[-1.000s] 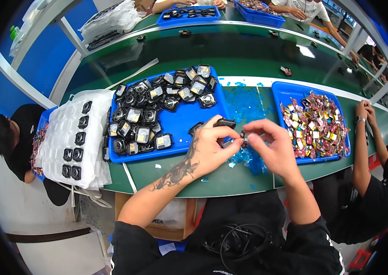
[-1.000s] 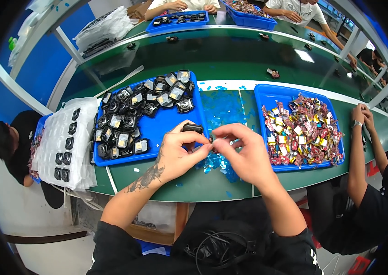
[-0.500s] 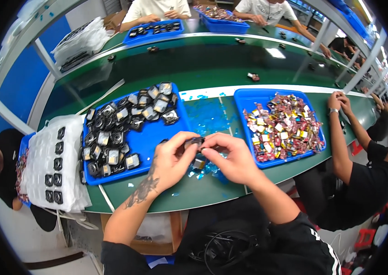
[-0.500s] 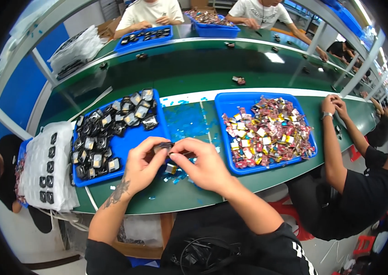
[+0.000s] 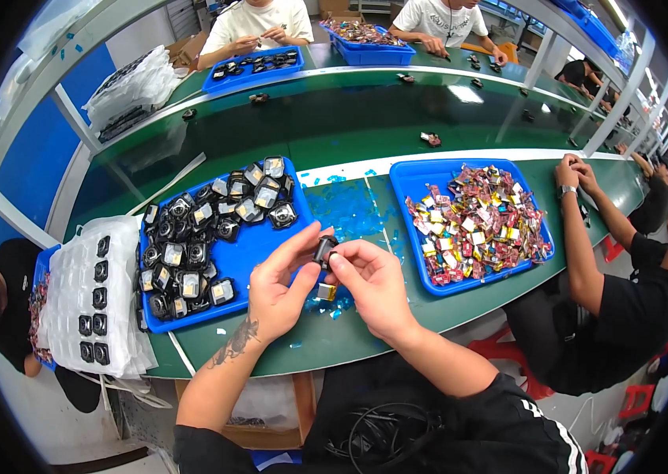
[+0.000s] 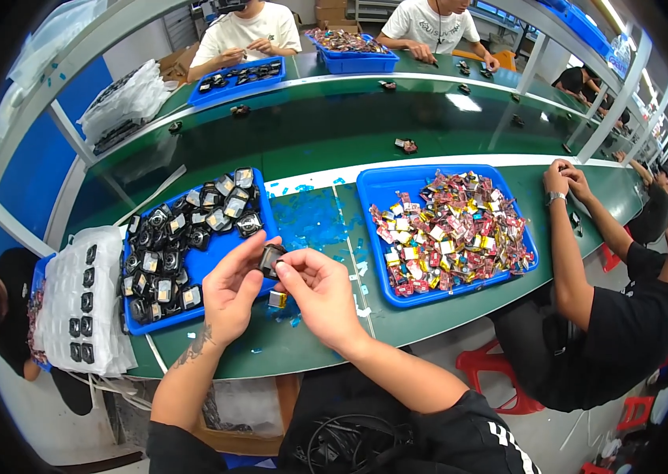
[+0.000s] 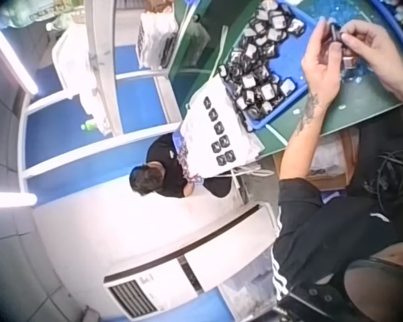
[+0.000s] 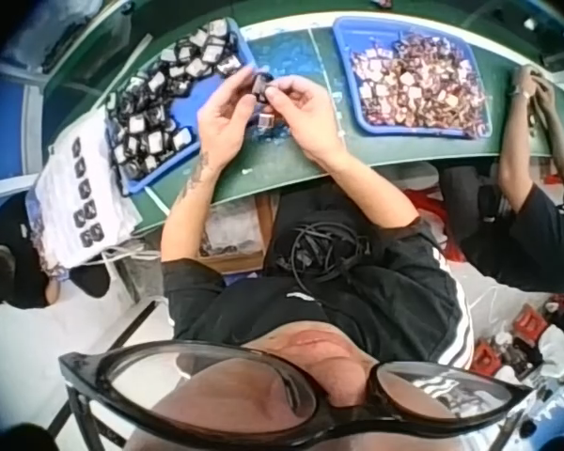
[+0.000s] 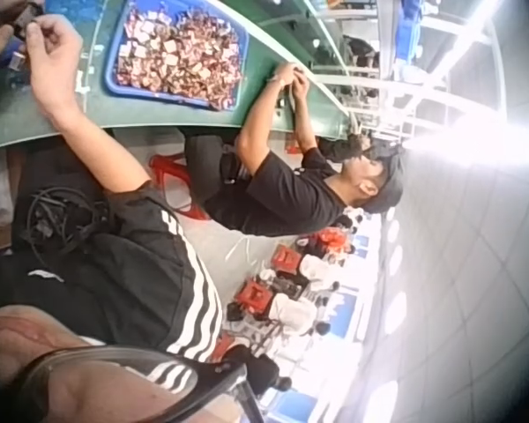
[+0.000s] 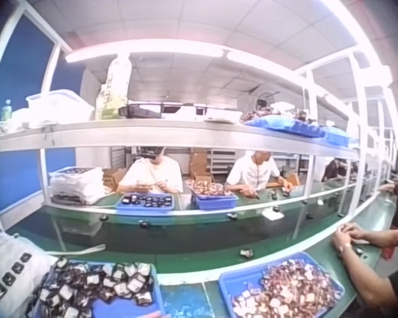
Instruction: Assembling small electronic components, likely smartwatches or similar devices, by peeling backing from adhesive and placing components into housings.
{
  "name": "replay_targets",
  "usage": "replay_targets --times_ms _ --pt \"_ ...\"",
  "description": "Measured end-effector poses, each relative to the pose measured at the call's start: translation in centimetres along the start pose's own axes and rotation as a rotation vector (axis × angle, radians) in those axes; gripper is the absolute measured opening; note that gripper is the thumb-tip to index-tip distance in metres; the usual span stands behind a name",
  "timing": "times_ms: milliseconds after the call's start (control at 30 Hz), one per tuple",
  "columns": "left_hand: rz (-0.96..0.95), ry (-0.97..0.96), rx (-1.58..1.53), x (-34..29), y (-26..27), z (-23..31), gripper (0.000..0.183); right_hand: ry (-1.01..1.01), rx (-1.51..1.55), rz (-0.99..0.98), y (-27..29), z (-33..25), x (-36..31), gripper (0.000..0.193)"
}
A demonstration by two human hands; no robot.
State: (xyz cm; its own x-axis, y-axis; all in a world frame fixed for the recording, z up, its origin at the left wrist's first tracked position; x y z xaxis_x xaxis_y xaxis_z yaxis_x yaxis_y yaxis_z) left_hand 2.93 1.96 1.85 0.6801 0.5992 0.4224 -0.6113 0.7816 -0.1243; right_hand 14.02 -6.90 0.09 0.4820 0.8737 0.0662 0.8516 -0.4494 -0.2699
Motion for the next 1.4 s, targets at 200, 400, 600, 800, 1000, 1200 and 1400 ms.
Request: replay_targets --times_ms 200,400,600,800,1000,1200,1400 --pt "0.143 0.204 -0.171 -0.2 1.2 -1.2 0.035 -0.037 -0.067 -0.106 -0.5 0.0 0.0 0.016" --pt "0.286 0.465 -0.566 0.4 1.3 -2.0 0.038 0.239 -0.500 0.062 1.4 -2.3 -0.5 0.012" --pt "0.194 0.414 -0.673 0.3 1.0 -1.1 0.037 0.527 -0.836 0.020 -0.9 -5.0 0.8 0.013" --pt "0.197 0.371 -0.553 0.3 0.8 -0.9 0.035 0.740 -1.122 0.072 -1.9 -6.2 0.5 0.018" --pt "0.174 0.377 -0.553 0.0 0.7 -1.2 0.036 0.448 -0.828 0.085 -2.0 -5.0 0.9 0.014" --pt "0.088 0.338 -0.471 0.2 0.7 -0.6 0.037 0.442 -0.821 0.093 -1.5 -4.8 1.3 0.008" --pt "0.029 0.271 -0.394 0.1 0.5 -0.3 0.039 0.404 -0.775 0.109 -1.3 -5.0 1.3 0.007"
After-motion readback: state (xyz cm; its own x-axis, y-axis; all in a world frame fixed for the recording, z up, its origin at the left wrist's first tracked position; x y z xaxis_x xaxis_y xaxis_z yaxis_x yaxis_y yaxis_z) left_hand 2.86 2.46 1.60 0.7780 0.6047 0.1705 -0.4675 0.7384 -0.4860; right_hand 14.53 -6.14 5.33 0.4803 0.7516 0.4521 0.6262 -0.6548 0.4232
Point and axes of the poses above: each hand's wrist, its own x-axis towards the middle knuckle, its own y-axis out of the back of the hand, z = x × y, the point moved 4 cm from there along x, towards the middle knuckle, and after that the axes turned 9 degrees about -x, right-handed, at the moved point
